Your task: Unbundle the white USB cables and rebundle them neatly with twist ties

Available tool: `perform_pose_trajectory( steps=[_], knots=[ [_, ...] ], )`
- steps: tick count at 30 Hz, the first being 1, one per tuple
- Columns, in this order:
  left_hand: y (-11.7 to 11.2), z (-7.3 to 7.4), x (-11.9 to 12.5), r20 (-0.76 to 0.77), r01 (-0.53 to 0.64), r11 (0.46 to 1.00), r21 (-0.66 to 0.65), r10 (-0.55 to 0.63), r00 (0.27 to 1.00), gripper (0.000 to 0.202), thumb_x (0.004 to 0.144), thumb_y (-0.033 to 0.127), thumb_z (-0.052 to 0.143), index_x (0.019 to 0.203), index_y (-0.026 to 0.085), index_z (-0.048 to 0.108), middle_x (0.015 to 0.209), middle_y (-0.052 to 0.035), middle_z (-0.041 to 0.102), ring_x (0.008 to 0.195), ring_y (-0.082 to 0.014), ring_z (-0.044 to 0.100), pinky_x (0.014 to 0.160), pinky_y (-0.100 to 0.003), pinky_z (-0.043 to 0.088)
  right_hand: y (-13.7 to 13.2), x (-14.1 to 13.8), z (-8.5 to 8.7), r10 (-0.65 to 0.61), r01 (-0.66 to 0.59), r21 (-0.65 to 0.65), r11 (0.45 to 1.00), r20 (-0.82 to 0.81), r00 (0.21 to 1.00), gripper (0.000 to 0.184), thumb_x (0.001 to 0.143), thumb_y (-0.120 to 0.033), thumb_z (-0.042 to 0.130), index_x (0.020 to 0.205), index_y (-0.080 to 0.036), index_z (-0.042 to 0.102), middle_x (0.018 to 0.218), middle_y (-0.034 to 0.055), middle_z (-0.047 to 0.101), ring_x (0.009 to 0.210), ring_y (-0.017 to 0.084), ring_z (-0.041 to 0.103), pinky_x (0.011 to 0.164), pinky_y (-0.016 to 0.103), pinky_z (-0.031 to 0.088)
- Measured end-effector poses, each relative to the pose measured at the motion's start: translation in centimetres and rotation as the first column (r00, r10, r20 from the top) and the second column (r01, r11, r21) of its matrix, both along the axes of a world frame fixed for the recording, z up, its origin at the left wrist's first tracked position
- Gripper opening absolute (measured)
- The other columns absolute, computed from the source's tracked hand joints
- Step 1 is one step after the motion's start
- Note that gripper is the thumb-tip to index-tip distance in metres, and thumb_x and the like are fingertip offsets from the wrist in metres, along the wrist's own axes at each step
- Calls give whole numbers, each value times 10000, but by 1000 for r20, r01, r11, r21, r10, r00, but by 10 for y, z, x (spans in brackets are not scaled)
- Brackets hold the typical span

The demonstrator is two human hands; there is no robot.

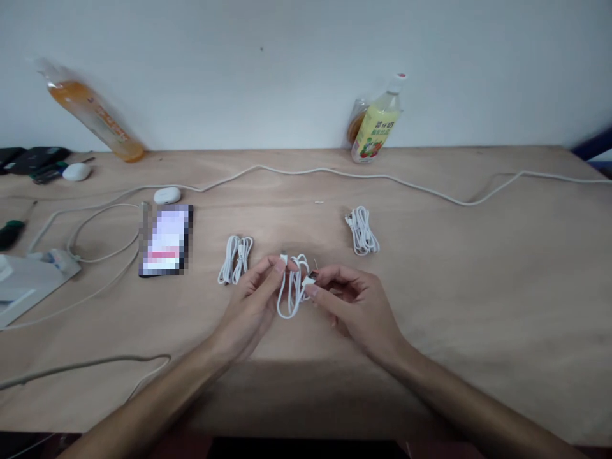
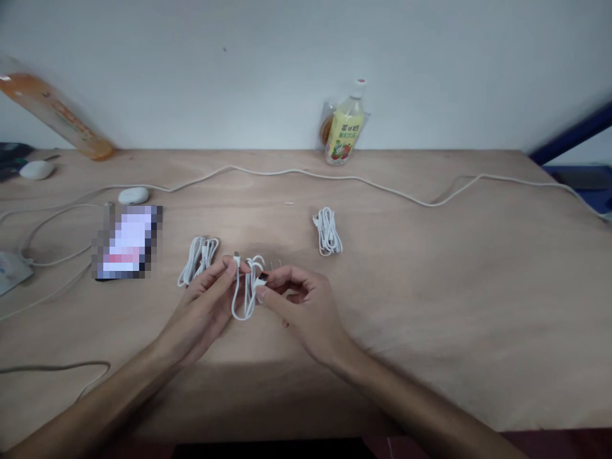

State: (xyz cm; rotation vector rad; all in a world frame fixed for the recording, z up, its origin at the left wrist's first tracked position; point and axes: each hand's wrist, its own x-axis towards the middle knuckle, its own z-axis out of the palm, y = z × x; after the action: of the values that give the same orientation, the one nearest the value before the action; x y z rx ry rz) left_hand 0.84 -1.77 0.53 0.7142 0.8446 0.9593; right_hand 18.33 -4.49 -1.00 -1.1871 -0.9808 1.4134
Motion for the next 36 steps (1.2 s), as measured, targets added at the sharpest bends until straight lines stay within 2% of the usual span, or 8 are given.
perform_pose_trajectory(
  steps=[7,12,17,21,25,29,33,36],
  knots=[
    [-4,0,-1,-55,16,1000,10,-16,998,358,886,523,895,926,197,754,887,-3,703,791,-125,613,714,-213,516,-4,-1,6,69,-80,142,987,83,994,132,860,-341,846,897,-233,780,703,-26,686,620,126,622,573,244,542],
    [-7,-3,-2,-37,57,998,42,-55,998,340,924,541,854,957,215,766,908,1,678,764,-107,602,649,-176,513,-7,-5,6,55,-82,204,976,135,989,72,883,-289,815,904,-234,771,629,-62,609,556,103,548,537,231,471],
    [-9,-4,-2,-86,172,983,68,-166,982,366,1014,540,738,1238,256,791,892,4,635,610,-101,562,506,-218,500,-9,-5,7,46,-95,258,961,191,981,33,913,-252,784,916,-238,754,589,-97,528,483,71,439,471,207,370],
    [-9,-6,-4,-90,199,976,85,-191,977,450,1021,469,750,1421,264,751,849,13,623,582,-73,484,507,-203,422,-12,-3,3,-8,-132,362,923,361,933,69,941,-195,748,982,-249,732,606,-115,488,467,55,391,442,194,303],
    [-7,-3,-5,-84,240,967,89,-233,969,385,1005,441,764,1319,226,821,828,-9,660,580,-77,487,516,-218,386,-16,-1,-3,-78,-199,468,861,508,858,260,980,-170,709,1209,-283,663,640,-128,491,460,63,414,454,188,349],
    [-7,5,-2,-19,204,978,-43,-205,979,289,902,409,849,1070,177,885,763,-26,683,550,-94,508,490,-238,383,-17,-1,-4,-251,-221,604,766,597,762,428,963,-196,707,1364,-275,581,777,-61,582,588,125,559,543,236,494],
    [-9,10,0,-51,100,964,-248,-116,992,201,724,313,923,815,158,833,735,-27,683,536,-105,503,419,-222,303,-13,1,-4,-385,-283,660,696,675,630,376,974,-283,684,1340,-226,617,1133,118,642,973,267,680,725,365,628],
    [-9,7,-2,-158,74,943,-324,-131,979,131,752,286,852,775,179,781,682,2,644,507,-104,489,397,-203,233,-9,4,-7,-341,-388,633,670,727,596,317,1007,-306,640,1304,-198,631,1180,133,630,914,239,697,698,344,631]
  ],
)
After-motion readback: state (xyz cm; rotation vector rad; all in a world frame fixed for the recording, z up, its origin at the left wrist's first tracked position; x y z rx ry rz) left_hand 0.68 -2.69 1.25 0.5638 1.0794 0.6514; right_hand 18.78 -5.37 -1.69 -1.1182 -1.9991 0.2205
